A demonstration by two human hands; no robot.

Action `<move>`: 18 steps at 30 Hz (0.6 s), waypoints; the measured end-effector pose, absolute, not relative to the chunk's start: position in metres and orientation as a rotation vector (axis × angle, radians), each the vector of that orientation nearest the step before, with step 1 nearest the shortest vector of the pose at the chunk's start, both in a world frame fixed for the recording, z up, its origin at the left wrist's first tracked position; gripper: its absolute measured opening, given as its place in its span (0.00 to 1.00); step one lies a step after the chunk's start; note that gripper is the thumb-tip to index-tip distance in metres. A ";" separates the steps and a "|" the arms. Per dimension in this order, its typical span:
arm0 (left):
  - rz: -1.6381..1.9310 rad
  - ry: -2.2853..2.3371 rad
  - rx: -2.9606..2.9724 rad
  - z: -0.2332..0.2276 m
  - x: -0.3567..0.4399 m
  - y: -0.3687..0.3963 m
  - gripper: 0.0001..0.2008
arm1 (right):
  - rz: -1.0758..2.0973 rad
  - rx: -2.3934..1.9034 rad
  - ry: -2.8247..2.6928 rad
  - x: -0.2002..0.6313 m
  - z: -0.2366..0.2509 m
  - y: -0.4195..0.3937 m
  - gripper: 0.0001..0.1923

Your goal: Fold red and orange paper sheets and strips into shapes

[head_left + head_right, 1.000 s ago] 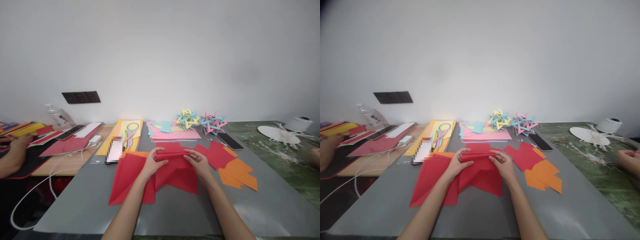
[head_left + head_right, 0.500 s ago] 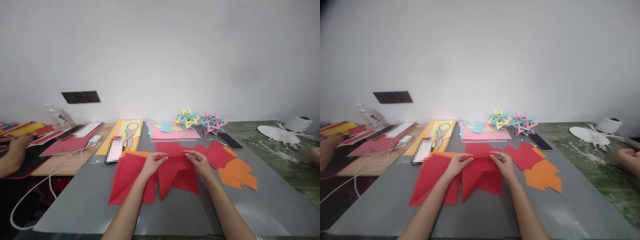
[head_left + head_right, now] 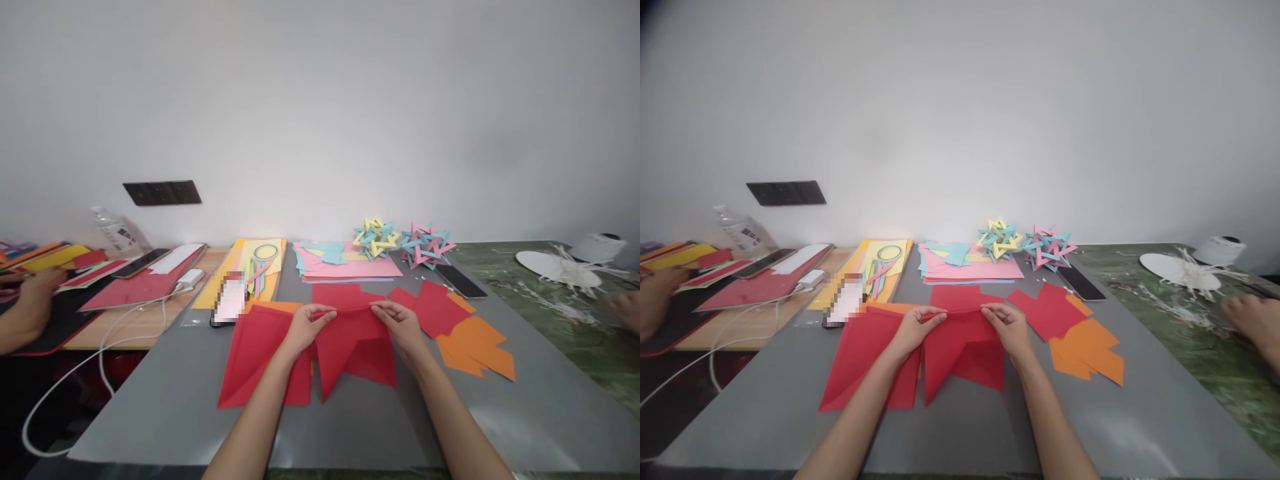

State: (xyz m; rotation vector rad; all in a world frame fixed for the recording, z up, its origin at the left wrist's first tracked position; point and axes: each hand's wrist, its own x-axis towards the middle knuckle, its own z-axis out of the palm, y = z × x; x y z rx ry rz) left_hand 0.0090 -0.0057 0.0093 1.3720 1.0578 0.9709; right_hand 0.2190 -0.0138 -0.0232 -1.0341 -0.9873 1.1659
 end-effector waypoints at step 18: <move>1.009 1.097 1.612 0.016 0.012 -0.011 0.09 | 1.159 -1.097 -1.049 0.215 -0.016 -0.019 0.14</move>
